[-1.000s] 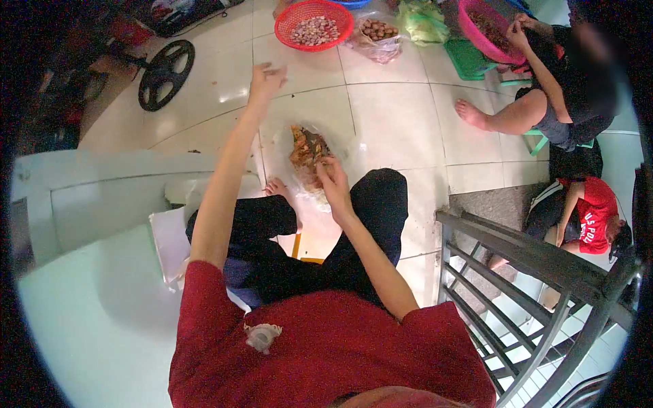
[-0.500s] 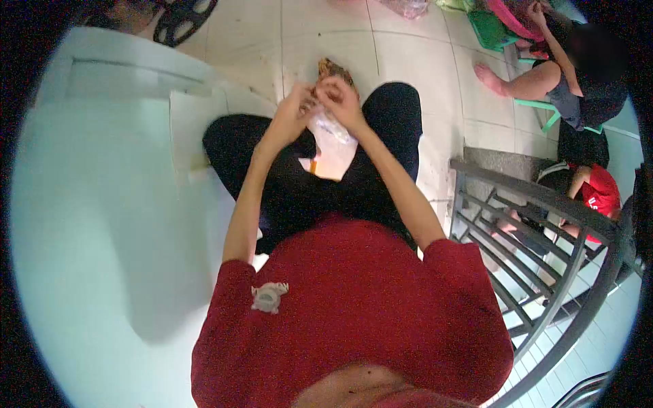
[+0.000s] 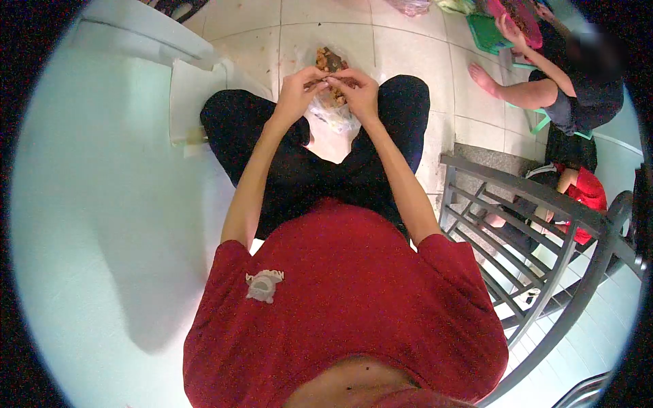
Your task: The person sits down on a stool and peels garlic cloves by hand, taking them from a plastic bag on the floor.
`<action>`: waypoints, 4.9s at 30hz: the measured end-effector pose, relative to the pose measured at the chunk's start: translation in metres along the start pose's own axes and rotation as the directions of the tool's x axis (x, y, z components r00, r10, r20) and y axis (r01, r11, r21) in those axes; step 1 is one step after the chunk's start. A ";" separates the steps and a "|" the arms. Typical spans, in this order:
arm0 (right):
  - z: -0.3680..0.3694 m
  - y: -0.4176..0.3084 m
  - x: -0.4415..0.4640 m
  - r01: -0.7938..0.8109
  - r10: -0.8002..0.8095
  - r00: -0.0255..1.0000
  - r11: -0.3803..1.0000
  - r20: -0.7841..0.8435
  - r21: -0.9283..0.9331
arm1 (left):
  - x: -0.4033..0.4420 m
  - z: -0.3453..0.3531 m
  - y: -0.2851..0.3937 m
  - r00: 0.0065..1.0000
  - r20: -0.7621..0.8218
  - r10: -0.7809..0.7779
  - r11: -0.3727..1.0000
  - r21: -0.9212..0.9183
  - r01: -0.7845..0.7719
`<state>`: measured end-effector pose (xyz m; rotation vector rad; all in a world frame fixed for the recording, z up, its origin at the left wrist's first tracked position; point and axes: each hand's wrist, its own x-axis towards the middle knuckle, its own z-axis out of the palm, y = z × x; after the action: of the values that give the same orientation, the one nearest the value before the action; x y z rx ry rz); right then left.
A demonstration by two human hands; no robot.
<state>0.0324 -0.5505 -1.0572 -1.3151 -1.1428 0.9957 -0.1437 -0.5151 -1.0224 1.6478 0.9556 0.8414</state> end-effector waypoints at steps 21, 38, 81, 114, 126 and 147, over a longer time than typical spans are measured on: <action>0.002 -0.007 0.002 0.247 -0.259 0.963 0.958 -0.070 -0.147 | 0.000 0.002 0.017 0.997 -0.065 0.041 0.986 0.165 -0.030; 0.004 -0.009 0.002 0.213 -0.228 0.970 0.964 -0.088 -0.158 | -0.001 0.001 0.018 0.997 -0.049 0.059 0.928 0.370 -0.037; 0.014 -0.029 -0.006 0.168 -0.197 0.972 0.964 -0.131 -0.207 | -0.003 0.007 0.018 0.973 -0.040 0.229 0.738 0.658 -0.146; 0.006 0.040 0.014 -0.169 0.120 0.969 0.960 -0.218 -0.224 | 0.013 -0.010 0.009 0.810 -0.576 -0.110 0.983 -0.184 0.003; 0.020 0.010 0.011 -0.034 0.033 0.999 0.998 0.022 0.050 | -0.001 -0.002 -0.036 0.937 -0.181 -0.300 0.950 0.029 0.310; -0.028 0.007 0.259 -0.040 0.077 0.982 0.978 -0.174 0.205 | 0.003 0.002 -0.017 0.917 -0.348 -0.195 0.949 0.167 0.266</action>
<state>0.1096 -0.3020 -1.0480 -1.2544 -0.8477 0.9857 -0.1440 -0.5099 -1.0393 1.5551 1.4889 0.8900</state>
